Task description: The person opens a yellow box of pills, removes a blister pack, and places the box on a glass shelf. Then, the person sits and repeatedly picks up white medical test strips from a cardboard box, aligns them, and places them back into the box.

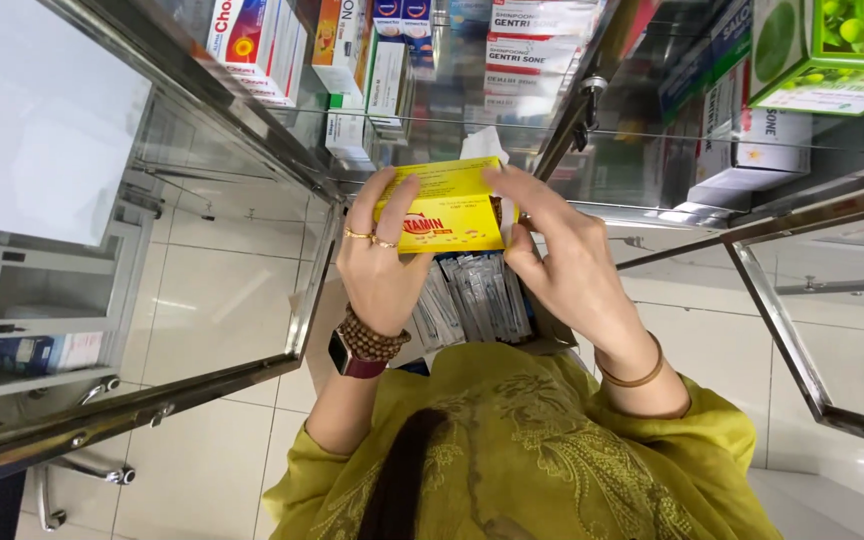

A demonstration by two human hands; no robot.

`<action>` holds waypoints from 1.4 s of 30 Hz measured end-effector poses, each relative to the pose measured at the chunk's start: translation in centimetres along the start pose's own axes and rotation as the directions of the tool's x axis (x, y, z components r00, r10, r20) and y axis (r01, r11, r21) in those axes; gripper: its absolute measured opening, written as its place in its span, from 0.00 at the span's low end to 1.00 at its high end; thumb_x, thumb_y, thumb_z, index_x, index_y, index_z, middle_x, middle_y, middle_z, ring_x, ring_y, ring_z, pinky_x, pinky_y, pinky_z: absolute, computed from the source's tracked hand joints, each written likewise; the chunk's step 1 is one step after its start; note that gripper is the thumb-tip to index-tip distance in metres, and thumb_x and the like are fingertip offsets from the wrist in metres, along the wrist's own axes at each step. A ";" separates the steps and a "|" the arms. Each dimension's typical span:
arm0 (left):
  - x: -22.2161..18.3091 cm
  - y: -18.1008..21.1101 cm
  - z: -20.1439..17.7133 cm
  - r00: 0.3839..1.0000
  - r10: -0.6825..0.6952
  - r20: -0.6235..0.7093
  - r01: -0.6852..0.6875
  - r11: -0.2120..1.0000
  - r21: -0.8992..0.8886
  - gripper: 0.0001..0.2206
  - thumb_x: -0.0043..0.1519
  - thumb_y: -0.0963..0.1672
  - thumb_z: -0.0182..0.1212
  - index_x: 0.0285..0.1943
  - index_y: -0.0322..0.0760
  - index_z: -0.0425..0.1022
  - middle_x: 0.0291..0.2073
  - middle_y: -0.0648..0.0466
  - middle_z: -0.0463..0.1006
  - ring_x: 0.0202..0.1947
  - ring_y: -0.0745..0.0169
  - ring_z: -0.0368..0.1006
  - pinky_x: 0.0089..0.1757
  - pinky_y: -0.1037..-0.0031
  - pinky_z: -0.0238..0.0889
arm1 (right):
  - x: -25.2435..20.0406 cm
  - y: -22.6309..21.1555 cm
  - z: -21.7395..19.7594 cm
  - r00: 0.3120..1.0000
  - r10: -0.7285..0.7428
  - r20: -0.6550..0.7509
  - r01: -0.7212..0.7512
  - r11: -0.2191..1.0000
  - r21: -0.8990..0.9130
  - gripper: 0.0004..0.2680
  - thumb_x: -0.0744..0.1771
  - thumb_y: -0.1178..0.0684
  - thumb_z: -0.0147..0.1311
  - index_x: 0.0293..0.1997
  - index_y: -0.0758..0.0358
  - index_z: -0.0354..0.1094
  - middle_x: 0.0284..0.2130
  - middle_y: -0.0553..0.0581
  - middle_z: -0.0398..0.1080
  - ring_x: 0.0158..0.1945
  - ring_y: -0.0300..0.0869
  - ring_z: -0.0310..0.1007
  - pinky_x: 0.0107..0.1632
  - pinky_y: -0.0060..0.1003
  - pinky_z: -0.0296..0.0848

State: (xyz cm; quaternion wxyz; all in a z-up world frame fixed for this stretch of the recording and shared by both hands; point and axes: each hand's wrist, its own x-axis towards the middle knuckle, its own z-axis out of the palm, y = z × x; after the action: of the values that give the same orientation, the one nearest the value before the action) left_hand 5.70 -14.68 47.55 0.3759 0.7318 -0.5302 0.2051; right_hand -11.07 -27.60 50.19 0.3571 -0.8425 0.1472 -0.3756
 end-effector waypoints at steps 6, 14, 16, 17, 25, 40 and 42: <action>-0.2 -1.1 0.1 0.996 -0.093 0.000 0.091 0.981 -0.170 0.33 0.47 0.37 0.76 0.64 0.42 0.71 0.64 0.50 0.70 0.61 0.46 0.72 0.57 0.64 0.70 | 0.1 0.2 -0.3 0.997 -0.077 0.020 0.076 0.997 0.023 0.16 0.65 0.67 0.54 0.60 0.62 0.65 0.60 0.68 0.71 0.47 0.51 0.83 0.47 0.38 0.81; -0.7 -1.8 -0.1 0.994 -0.082 0.068 0.106 0.818 -0.566 0.31 0.56 0.35 0.77 0.67 0.39 0.67 0.70 0.50 0.64 0.65 0.57 0.71 0.51 0.73 0.79 | 1.0 -0.5 -2.6 0.992 -0.089 0.085 0.072 0.980 0.187 0.10 0.64 0.62 0.63 0.40 0.62 0.61 0.61 0.62 0.66 0.59 0.46 0.70 0.58 0.38 0.75; -0.4 -1.5 -0.4 0.993 -0.103 0.062 0.120 0.844 -0.522 0.32 0.54 0.36 0.78 0.67 0.39 0.67 0.69 0.50 0.65 0.65 0.56 0.70 0.51 0.73 0.79 | 1.5 -0.6 -2.4 0.980 -0.195 0.038 0.196 0.980 -0.041 0.07 0.64 0.63 0.63 0.39 0.59 0.68 0.62 0.61 0.65 0.62 0.48 0.67 0.63 0.43 0.70; -0.3 -1.3 -0.5 0.991 -0.124 0.058 0.136 0.867 -0.479 0.33 0.52 0.36 0.79 0.67 0.39 0.67 0.68 0.50 0.66 0.66 0.55 0.70 0.51 0.73 0.78 | 1.8 -0.7 -2.2 0.953 -0.304 0.016 0.297 0.916 -0.271 0.06 0.65 0.63 0.63 0.39 0.56 0.74 0.63 0.61 0.64 0.66 0.50 0.64 0.67 0.48 0.65; -0.7 -1.2 -0.2 0.986 -0.164 0.020 0.149 0.827 -0.542 0.34 0.55 0.36 0.78 0.69 0.39 0.64 0.70 0.50 0.63 0.67 0.57 0.69 0.54 0.71 0.80 | 0.6 -1.1 -1.5 0.924 -0.377 0.058 0.380 0.898 -0.222 0.06 0.61 0.52 0.66 0.31 0.59 0.74 0.62 0.64 0.64 0.70 0.61 0.53 0.73 0.62 0.47; -1.3 -0.8 5.3 0.886 -0.246 -0.392 -0.062 0.776 -0.627 0.28 0.63 0.46 0.71 0.66 0.45 0.57 0.67 0.47 0.64 0.65 0.55 0.68 0.63 0.65 0.68 | -1.5 -4.8 -0.6 0.935 -0.342 -0.094 0.285 0.882 -0.376 0.12 0.62 0.48 0.76 0.45 0.55 0.79 0.64 0.63 0.65 0.71 0.59 0.54 0.71 0.60 0.54; -0.8 -0.2 5.6 0.859 -0.279 -0.429 -0.062 0.777 -0.627 0.26 0.64 0.47 0.70 0.65 0.46 0.58 0.67 0.47 0.64 0.64 0.56 0.69 0.62 0.65 0.70 | -1.3 -5.1 -0.4 0.938 -0.331 -0.105 0.266 0.880 -0.392 0.13 0.62 0.46 0.76 0.45 0.53 0.79 0.65 0.62 0.65 0.71 0.59 0.53 0.71 0.60 0.54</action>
State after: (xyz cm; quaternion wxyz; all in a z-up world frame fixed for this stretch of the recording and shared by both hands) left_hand 5.06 -18.46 43.42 0.7307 0.5184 -0.4070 0.1782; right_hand -12.33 -23.57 53.28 0.1146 -0.8724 0.1134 -0.4615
